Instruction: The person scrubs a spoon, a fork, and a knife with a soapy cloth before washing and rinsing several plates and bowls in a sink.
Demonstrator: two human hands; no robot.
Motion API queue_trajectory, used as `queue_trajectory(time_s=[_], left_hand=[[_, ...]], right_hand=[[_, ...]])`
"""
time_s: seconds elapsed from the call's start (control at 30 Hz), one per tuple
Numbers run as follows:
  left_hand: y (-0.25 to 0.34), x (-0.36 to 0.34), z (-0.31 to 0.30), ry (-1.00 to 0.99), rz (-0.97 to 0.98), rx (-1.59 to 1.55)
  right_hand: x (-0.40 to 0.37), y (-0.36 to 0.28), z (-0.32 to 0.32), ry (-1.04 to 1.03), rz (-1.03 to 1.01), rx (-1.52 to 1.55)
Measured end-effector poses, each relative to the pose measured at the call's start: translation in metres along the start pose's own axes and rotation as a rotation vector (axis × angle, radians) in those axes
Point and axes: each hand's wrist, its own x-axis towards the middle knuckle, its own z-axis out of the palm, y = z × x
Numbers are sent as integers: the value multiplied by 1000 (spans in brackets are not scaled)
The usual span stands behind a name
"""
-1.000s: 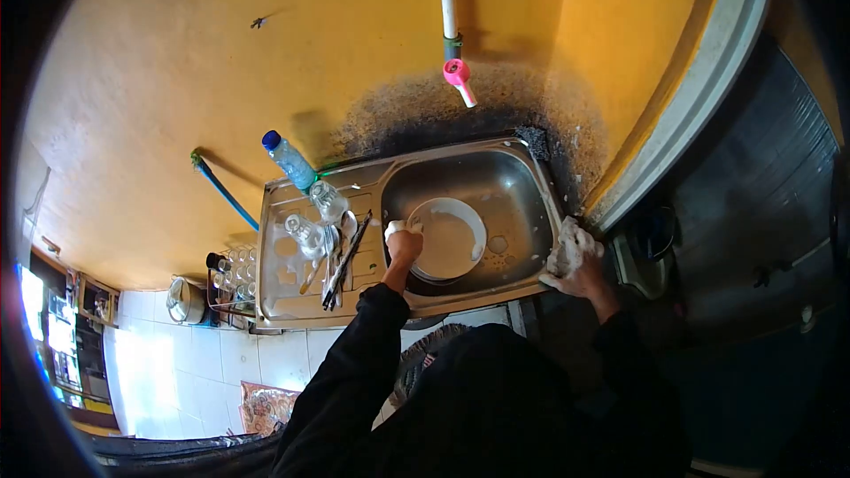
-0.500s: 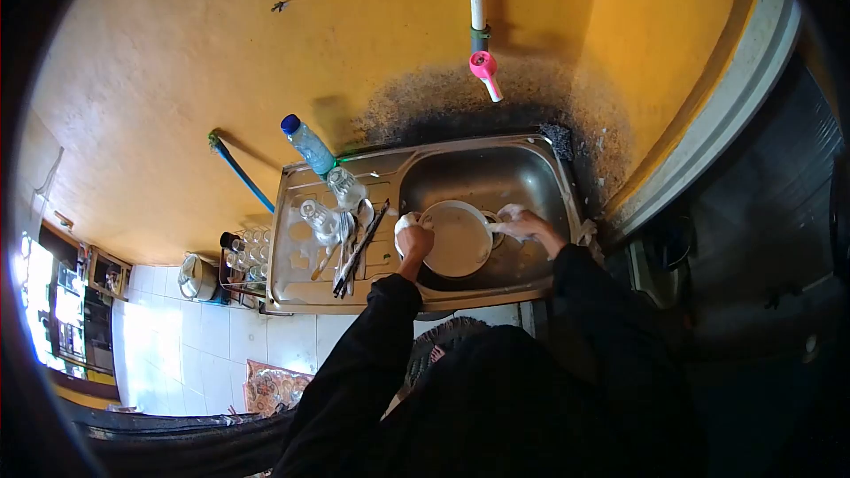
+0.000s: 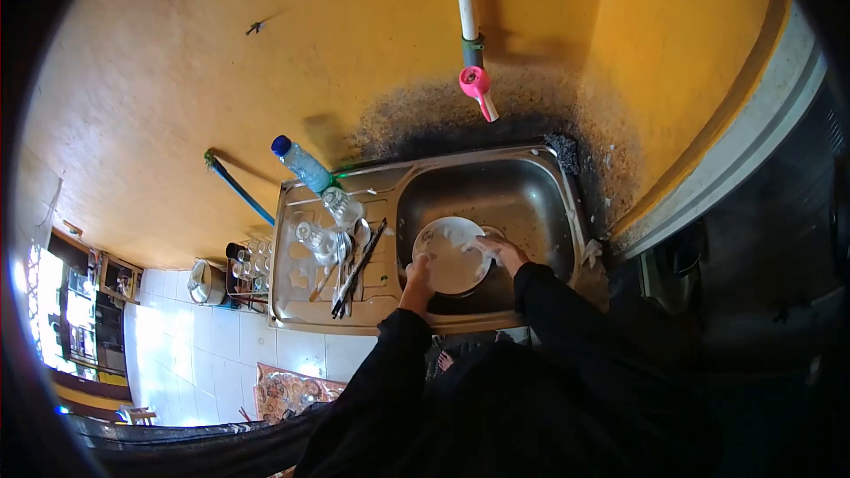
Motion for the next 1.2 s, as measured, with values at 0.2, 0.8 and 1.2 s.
queue_trajectory(time_s=[0.2, 0.8, 1.2], left_hand=[[23, 50, 12, -19, -557, -722], [46, 117, 66, -130, -633, -942], [218, 182, 12, -123, 58, -301]], right_hand=[[67, 52, -34, 58, -28, 188], [48, -19, -81, 691, -92, -99], [-61, -226, -60, 749, -1242, -913]])
